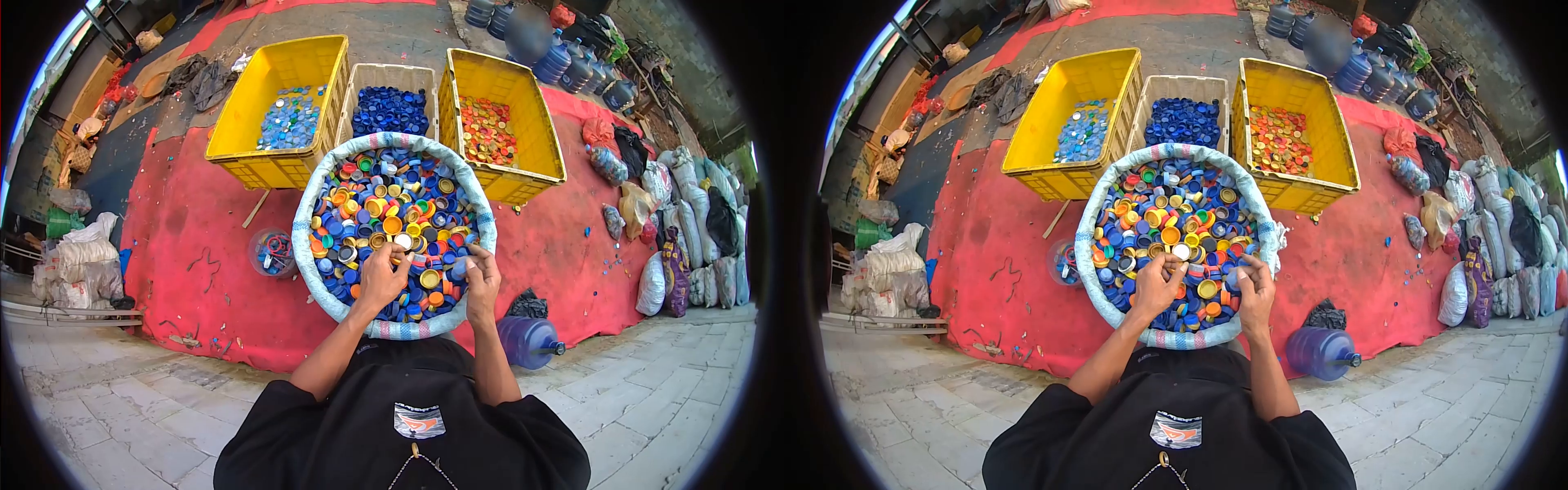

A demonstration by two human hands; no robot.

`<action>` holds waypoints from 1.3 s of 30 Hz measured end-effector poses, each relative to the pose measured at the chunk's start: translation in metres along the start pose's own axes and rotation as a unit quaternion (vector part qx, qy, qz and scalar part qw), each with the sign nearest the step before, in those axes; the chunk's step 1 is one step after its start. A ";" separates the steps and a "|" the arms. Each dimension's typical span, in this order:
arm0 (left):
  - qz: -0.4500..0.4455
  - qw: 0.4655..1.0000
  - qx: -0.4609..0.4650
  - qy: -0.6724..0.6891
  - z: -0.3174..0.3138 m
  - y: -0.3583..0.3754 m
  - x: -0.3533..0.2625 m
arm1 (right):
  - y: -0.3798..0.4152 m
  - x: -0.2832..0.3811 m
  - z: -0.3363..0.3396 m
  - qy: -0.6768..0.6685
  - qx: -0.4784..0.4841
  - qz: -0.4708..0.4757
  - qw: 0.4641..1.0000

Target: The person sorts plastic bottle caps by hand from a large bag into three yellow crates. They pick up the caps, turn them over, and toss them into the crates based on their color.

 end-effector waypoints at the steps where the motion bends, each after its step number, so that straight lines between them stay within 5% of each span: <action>1: -0.021 0.999 -0.003 -0.032 -0.005 0.000 0.001 | -0.003 -0.001 0.007 -0.085 -0.004 -0.056 0.995; 6: -0.085 0.987 0.015 -0.138 -0.020 0.004 -0.023 | 0.003 0.001 0.024 -0.320 -0.023 -0.225 0.920; 11: -0.103 0.969 0.026 -0.223 -0.036 0.002 -0.021 | 0.011 -0.009 0.036 -0.328 -0.044 -0.269 0.905; 21: 0.024 0.988 0.058 -0.144 -0.033 -0.004 -0.018 | 0.013 -0.006 0.029 -0.181 0.023 -0.212 0.960; 24: 0.057 0.997 0.038 -0.029 -0.025 -0.006 -0.005 | 0.010 -0.011 0.027 -0.164 0.006 -0.195 0.967; 25: 0.135 0.988 0.063 0.034 -0.023 -0.006 0.000 | 0.008 -0.013 0.027 -0.123 -0.001 -0.169 0.978; 28: 0.355 0.850 0.116 0.372 -0.011 -0.006 0.007 | -0.004 -0.006 0.027 0.055 -0.020 -0.044 0.997; 32: 0.445 0.650 0.122 0.604 0.008 -0.004 0.003 | -0.034 0.023 0.011 0.338 -0.005 0.238 0.910; 35: 0.483 0.626 0.076 0.608 0.009 0.004 0.021 | -0.057 0.031 -0.003 0.464 0.043 0.380 0.799; 39: 0.507 0.593 0.075 0.621 0.008 0.012 0.027 | -0.082 0.015 -0.017 0.589 0.117 0.335 0.726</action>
Point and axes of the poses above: each hand's wrist, its own y-axis away from the middle knuckle, its own z-axis out of the back of the hand, x = y × z, the point moved 4 cm from there along -y, towards the middle knuckle, and after that the axes turned 15 degrees about -x, right-handed, at the moved point
